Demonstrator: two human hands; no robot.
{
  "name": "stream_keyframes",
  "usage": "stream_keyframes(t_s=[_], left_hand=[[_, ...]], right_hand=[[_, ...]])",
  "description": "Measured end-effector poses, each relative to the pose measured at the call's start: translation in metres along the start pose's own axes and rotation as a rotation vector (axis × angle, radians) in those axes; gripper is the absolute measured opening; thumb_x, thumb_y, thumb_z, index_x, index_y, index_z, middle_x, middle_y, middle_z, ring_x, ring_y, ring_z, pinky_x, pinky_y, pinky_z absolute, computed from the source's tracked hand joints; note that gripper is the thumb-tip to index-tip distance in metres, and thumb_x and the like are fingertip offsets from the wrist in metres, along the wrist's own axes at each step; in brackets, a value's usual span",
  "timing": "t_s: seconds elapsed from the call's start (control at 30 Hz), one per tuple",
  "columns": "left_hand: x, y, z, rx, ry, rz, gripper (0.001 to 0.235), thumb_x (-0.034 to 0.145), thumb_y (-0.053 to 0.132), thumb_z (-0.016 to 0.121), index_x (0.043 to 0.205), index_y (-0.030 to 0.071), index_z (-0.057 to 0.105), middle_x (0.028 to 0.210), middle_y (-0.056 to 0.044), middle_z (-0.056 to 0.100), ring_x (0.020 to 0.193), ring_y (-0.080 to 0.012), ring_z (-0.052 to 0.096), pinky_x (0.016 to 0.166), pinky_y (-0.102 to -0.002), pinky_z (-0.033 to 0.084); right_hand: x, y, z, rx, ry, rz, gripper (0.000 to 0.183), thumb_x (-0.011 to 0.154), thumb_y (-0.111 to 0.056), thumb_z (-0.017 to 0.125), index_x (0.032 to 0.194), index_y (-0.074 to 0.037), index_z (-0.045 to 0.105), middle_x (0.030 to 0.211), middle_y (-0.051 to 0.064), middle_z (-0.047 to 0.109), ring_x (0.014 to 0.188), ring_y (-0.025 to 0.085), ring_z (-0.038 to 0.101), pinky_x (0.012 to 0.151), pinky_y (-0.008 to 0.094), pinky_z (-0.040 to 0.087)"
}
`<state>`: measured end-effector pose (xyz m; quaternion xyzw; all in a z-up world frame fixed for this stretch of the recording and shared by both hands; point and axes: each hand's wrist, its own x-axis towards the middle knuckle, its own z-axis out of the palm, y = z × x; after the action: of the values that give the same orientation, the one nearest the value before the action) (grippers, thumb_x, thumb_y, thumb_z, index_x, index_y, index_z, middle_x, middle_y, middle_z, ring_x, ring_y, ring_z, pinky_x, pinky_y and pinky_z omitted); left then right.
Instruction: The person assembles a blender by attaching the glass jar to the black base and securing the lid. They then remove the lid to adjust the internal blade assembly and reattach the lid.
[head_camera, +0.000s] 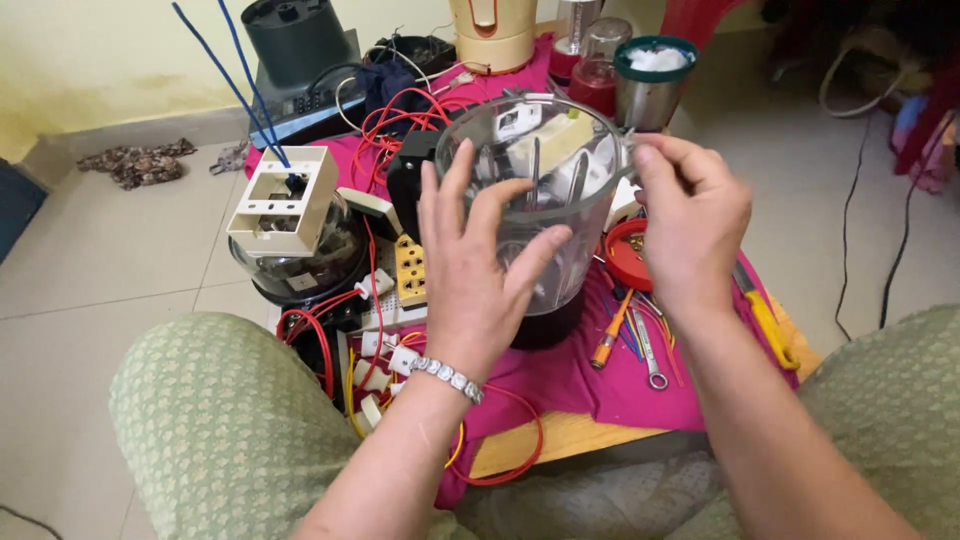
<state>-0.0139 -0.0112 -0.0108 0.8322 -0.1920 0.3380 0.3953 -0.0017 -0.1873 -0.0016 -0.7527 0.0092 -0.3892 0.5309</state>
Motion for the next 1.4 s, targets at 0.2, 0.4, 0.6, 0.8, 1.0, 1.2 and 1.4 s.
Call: stream_keyframes(t_s=[0.2, 0.4, 0.6, 0.8, 1.0, 1.2, 1.4], left_hand=[[-0.001, -0.007, 0.010, -0.018, 0.026, 0.008, 0.034, 0.089, 0.034, 0.078, 0.105, 0.009, 0.062, 0.159, -0.016, 0.031, 0.154, -0.0522, 0.017, 0.125, -0.059, 0.023], [0.002, -0.010, 0.015, 0.042, 0.030, -0.020, 0.038, 0.088, 0.038, 0.079, 0.104, 0.009, 0.059, 0.157, -0.010, 0.034, 0.155, -0.0473, 0.016, 0.126, -0.055, 0.026], [0.002, -0.007, 0.009, 0.057, 0.037, 0.035, 0.040, 0.086, 0.036, 0.081, 0.102, 0.007, 0.058, 0.150, -0.013, 0.041, 0.151, -0.0494, 0.023, 0.123, -0.057, 0.028], [0.005, -0.009, 0.010, 0.061, 0.043, 0.039, 0.040, 0.086, 0.038, 0.080, 0.102, 0.008, 0.059, 0.149, -0.014, 0.042, 0.150, -0.0496, 0.025, 0.123, -0.056, 0.028], [0.004, -0.008, 0.011, 0.057, 0.061, 0.025, 0.043, 0.085, 0.040, 0.081, 0.102, 0.008, 0.059, 0.149, -0.013, 0.043, 0.150, -0.0489, 0.026, 0.120, -0.054, 0.033], [0.007, -0.007, 0.009, 0.036, 0.034, -0.002, 0.041, 0.085, 0.039, 0.081, 0.100, 0.008, 0.059, 0.150, -0.012, 0.043, 0.151, -0.0493, 0.022, 0.122, -0.057, 0.029], [0.004, -0.009, 0.013, 0.021, 0.065, 0.003, 0.042, 0.085, 0.040, 0.081, 0.103, 0.009, 0.059, 0.151, -0.010, 0.040, 0.153, -0.0476, 0.022, 0.123, -0.054, 0.031]], right_hand=[[-0.039, -0.034, -0.002, -0.173, -0.060, -0.295, 0.015, 0.098, 0.006, 0.066, 0.110, 0.005, 0.075, 0.087, 0.008, 0.059, 0.064, 0.014, 0.047, 0.055, 0.027, 0.037], [0.017, 0.012, -0.008, -0.274, -0.075, -0.343, 0.016, 0.105, -0.005, 0.066, 0.109, 0.003, 0.078, 0.088, 0.011, 0.063, 0.070, 0.019, 0.055, 0.061, 0.032, 0.044], [0.018, -0.009, -0.026, -0.435, -0.297, -0.441, 0.016, 0.104, -0.004, 0.061, 0.110, 0.002, 0.075, 0.094, 0.013, 0.057, 0.074, 0.026, 0.056, 0.065, 0.038, 0.045], [0.036, -0.002, -0.024, -0.423, -0.358, -0.344, 0.018, 0.108, -0.006, 0.058, 0.115, -0.001, 0.074, 0.091, 0.009, 0.062, 0.070, 0.020, 0.056, 0.060, 0.034, 0.043], [0.020, -0.012, -0.025, -0.292, -0.377, -0.249, 0.021, 0.106, -0.008, 0.054, 0.110, 0.002, 0.072, 0.085, 0.008, 0.063, 0.070, 0.017, 0.052, 0.058, 0.031, 0.040], [-0.015, -0.014, -0.019, -0.211, -0.179, -0.298, 0.019, 0.106, 0.004, 0.061, 0.121, 0.006, 0.074, 0.103, 0.013, 0.068, 0.083, 0.017, 0.060, 0.071, 0.027, 0.047], [0.025, 0.022, -0.008, -0.056, -0.179, -0.146, 0.020, 0.109, -0.007, 0.059, 0.119, 0.003, 0.074, 0.091, 0.003, 0.067, 0.076, 0.009, 0.054, 0.066, 0.022, 0.045]])
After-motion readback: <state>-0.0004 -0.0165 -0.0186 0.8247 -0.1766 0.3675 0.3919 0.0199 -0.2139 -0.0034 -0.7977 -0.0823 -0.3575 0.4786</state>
